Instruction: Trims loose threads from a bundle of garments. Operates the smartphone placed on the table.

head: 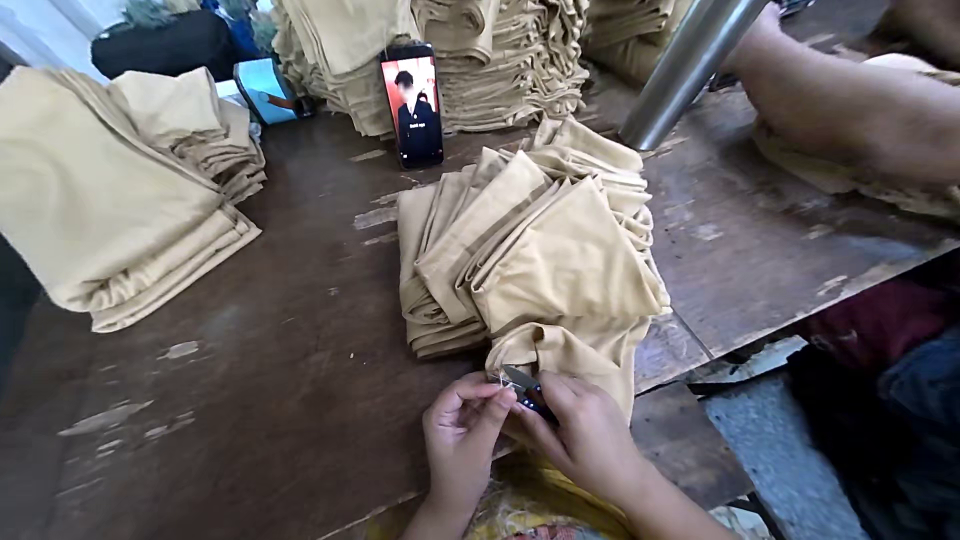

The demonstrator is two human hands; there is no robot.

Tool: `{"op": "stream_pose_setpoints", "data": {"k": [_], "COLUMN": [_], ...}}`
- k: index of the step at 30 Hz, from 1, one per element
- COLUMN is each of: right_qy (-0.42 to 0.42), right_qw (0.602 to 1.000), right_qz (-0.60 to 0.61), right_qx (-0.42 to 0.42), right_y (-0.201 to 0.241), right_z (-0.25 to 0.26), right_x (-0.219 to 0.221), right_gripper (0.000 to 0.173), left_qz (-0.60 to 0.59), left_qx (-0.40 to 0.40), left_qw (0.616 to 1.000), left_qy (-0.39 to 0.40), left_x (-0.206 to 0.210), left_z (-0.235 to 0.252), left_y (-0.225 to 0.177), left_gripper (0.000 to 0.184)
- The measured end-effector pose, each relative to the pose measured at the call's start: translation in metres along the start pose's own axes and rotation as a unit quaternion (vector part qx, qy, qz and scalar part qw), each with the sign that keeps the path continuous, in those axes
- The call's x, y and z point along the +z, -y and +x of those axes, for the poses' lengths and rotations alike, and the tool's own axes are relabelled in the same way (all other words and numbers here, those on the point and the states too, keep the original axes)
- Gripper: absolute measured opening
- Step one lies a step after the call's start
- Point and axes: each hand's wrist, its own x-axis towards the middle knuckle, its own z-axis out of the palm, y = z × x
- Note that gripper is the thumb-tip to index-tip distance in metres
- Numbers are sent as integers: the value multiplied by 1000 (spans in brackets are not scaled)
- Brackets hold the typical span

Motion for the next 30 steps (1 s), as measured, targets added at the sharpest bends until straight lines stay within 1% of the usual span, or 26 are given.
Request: {"op": "stream_pose_setpoints", "data": {"k": [4, 5, 7, 8, 12, 14, 17, 19, 21, 23, 24, 26, 30], "right_qy": [5, 6, 12, 16, 20, 18, -17, -22, 1, 33, 37, 31, 15], "right_qw": [1000, 1000, 999, 998, 981, 973, 969, 975, 986, 993, 995, 998, 1000], "right_qz": [1, 11, 36, 56, 180, 222, 248, 220, 164, 113, 91, 54, 17], "right_qx": [-1, 4, 19, 31, 70, 54, -2, -25, -17, -4, -4, -10, -18], "right_y": [-2, -3, -5, -6, -14, -19, -27, -30, -30, -26, -24, -23, -21], "right_z": [2, 2, 0, -2, -11, -13, -13, -13, -15, -15, -15, -13, -9], "right_x": [1, 1, -1, -3, -8, -12, -15, -15, -15, -15, -13, -10, -7], "right_gripper": [44, 44, 43, 42, 39, 37, 26, 26, 30, 45, 48, 47, 48], "left_qz": [22, 21, 20, 22, 45, 46, 38, 48, 56, 61, 58, 51, 45], "left_qx": [20, 22, 17, 11, 13, 11, -1, -7, -11, -7, -2, 3, 18], "left_qw": [1000, 1000, 1000, 1000, 998, 998, 999, 999, 998, 998, 998, 999, 999], "left_qy": [-1, 1, 6, 0, -33, -33, -25, -24, -19, -6, 0, 6, 17], "left_x": [0, 0, 0, 1, 1, 0, -2, -2, -4, -6, -7, -8, -9], "left_z": [0, 1, 1, 1, 2, 1, -2, -3, -4, -3, -3, -2, -2], "left_y": [2, 2, 3, 2, 3, 3, 1, -1, -3, -5, -6, -6, -7], "left_gripper": [9, 13, 27, 29, 13, 8, 7, 7, 7, 8, 9, 9, 9]}}
